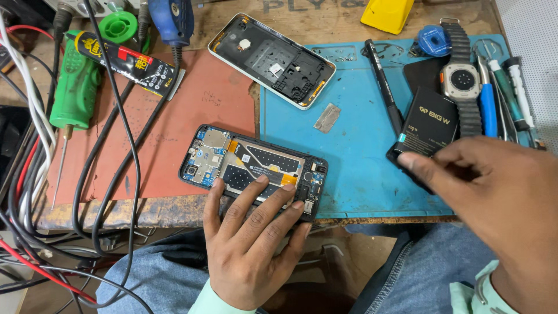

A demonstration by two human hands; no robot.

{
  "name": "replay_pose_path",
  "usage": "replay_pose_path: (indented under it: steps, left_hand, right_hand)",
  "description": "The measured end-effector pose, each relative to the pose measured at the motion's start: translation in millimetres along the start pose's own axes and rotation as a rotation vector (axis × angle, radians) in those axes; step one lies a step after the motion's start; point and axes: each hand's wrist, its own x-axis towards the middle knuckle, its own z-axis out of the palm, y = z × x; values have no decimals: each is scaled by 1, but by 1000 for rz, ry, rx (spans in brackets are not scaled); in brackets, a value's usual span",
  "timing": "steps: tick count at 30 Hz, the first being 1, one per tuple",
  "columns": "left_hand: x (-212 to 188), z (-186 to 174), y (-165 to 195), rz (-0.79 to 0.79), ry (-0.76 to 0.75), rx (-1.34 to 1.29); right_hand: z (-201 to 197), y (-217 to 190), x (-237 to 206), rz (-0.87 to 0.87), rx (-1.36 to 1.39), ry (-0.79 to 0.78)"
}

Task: The person uses tweezers to adjust a small internal component near the bottom of a disassembled smartphone. They then use a blue-handled tool to clean the area and install a black rectangular part into the phone's chassis, securing it with a screwdriver.

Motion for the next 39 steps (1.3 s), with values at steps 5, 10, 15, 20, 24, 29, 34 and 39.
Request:
replay_pose_path:
  steps: [5, 10, 15, 20, 24, 29, 34, 39]
  left_hand:
    - [-1, -1, -1, 1, 1, -1]
    - [-1, -1, -1, -1, 0, -8]
    - [1, -2, 0, -9, -6, -22]
    - [-1, -3, 3, -45, 31, -91]
    - [-4, -3, 5, 26, 160, -199]
    - [-10, -11, 3, -11, 158, -373]
    - [-16, -14, -2, -47, 113, -533]
    - [-15, -9, -4, -17, 158, -584]
  right_hand:
    - [-5, -3, -6, -6, -54, -83]
    - [-4, 7, -12, -400, -33, 82]
    - [-5, 12, -11, -321, 30, 34]
    - [-7, -3, -16, -458, 543, -224]
    - [11, -15, -36, -410, 717, -532]
    - [25, -12, -52, -438, 850, -698]
    - [24, -18, -51, -461, 845, -695]
    - [23, -21, -52, -461, 813, -675]
